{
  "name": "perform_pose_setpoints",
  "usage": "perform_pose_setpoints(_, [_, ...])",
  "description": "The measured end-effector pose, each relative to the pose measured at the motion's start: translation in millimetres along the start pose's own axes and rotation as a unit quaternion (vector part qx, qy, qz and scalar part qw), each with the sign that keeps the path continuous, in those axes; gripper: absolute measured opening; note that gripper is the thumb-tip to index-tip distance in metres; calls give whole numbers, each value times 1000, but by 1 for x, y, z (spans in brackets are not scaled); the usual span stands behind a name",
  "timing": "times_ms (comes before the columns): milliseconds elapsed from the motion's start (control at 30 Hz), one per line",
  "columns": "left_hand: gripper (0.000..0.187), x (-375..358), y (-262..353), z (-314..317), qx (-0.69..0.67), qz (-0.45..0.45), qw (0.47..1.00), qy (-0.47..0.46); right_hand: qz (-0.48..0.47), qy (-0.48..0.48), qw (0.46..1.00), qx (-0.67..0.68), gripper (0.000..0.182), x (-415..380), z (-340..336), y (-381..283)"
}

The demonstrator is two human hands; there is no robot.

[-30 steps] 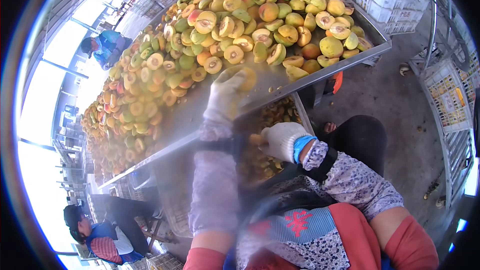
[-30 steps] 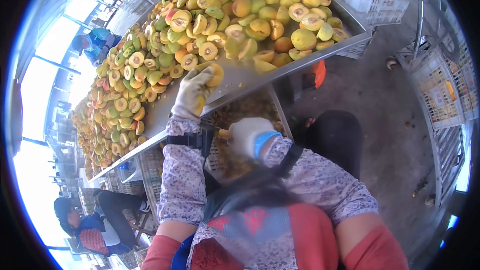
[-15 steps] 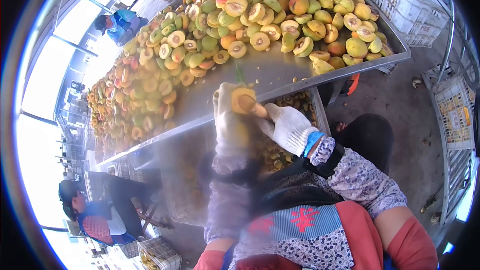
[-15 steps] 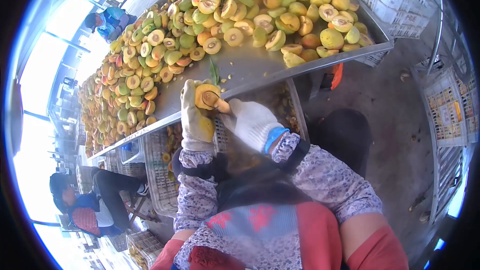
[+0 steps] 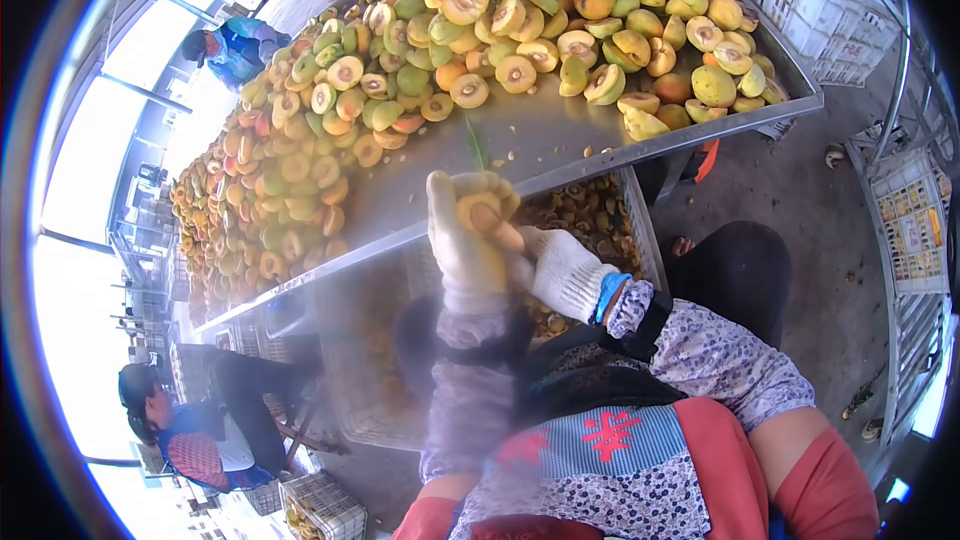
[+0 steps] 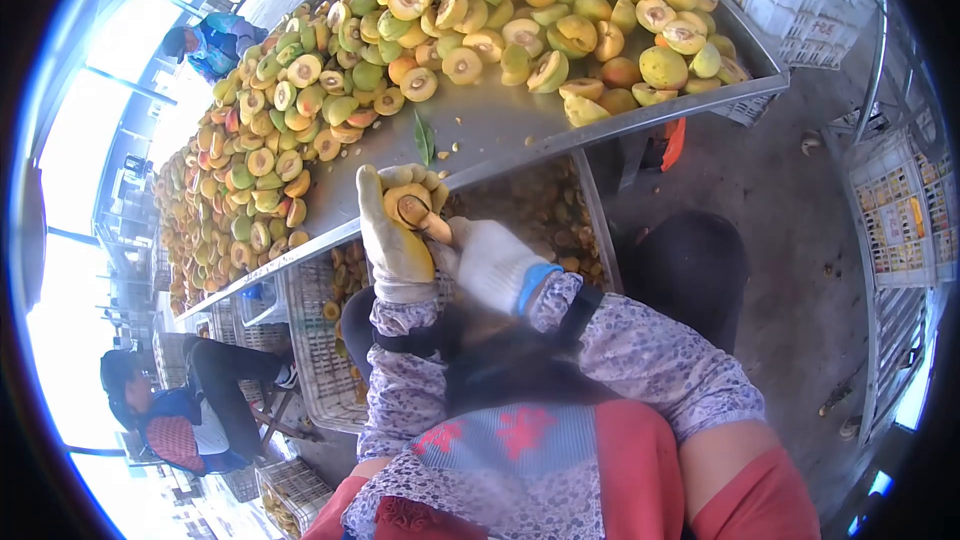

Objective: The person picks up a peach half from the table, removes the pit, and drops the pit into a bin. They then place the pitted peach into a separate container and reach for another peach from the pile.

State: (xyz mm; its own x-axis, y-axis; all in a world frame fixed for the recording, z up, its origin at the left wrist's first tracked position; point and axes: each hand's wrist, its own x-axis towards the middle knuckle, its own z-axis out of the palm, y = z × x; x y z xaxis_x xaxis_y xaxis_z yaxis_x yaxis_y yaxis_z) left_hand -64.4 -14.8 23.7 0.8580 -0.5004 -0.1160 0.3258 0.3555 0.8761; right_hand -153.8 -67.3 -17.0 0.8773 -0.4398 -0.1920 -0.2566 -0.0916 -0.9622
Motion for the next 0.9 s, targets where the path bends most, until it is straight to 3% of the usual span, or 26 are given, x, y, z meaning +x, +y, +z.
perform_pose_setpoints(167, [48,8,-6,-14,55,48,996,-59,-30,-48,995,84,35,-7,0,0])
perform_pose_setpoints(300, [49,14,-9,-21,102,82,987,-97,77,-179,957,216,37,-13,-12,-13])
perform_pose_setpoints(367, [46,18,-8,-23,65,52,990,-110,108,-221,931,270,40,-9,-18,-6])
perform_pose_setpoints(400, [43,19,-8,-23,28,21,992,-121,165,-344,819,428,41,0,-20,5])
perform_pose_setpoints(433, [43,21,-8,-22,28,20,992,-120,212,-449,662,561,42,5,-20,14])
perform_pose_setpoints(467, [44,23,-7,-21,-15,-24,993,-113,214,-392,699,558,41,-2,-17,8])
perform_pose_setpoints(500, [45,24,-7,-19,-59,-68,990,-106,214,-392,699,558,41,0,-19,9])
perform_pose_setpoints(567, [39,25,-6,-16,-106,-81,987,-87,210,-384,767,470,48,6,-26,7])
perform_pose_setpoints(600, [34,24,-5,-16,-150,-90,980,-95,210,-384,767,469,48,3,-27,3])
perform_pose_setpoints(633, [30,23,-3,-17,-194,-99,971,-102,99,-299,908,277,48,-3,-27,-3])
perform_pose_setpoints(667, [29,21,0,-20,-192,-81,974,-95,-21,-192,979,65,48,-6,-26,-9])
perform_pose_setpoints(700, [29,20,6,-24,-191,-79,974,-94,-23,-195,978,65,48,-5,-25,-4])
perform_pose_setpoints(767, [28,20,27,-35,-123,-120,985,-29,-61,-147,972,-171,43,1,-27,9])
perform_pose_setpoints(800, [29,22,33,-50,-128,-107,985,-43,-23,-155,953,-259,39,-5,-35,-6])
perform_pose_setpoints(833, [31,22,43,-67,-95,-82,991,-38,-24,-156,953,-257,39,-9,-39,-13])
perform_pose_setpoints(900, [34,14,73,-97,62,-18,998,27,41,-148,918,-367,44,-14,-47,-20])
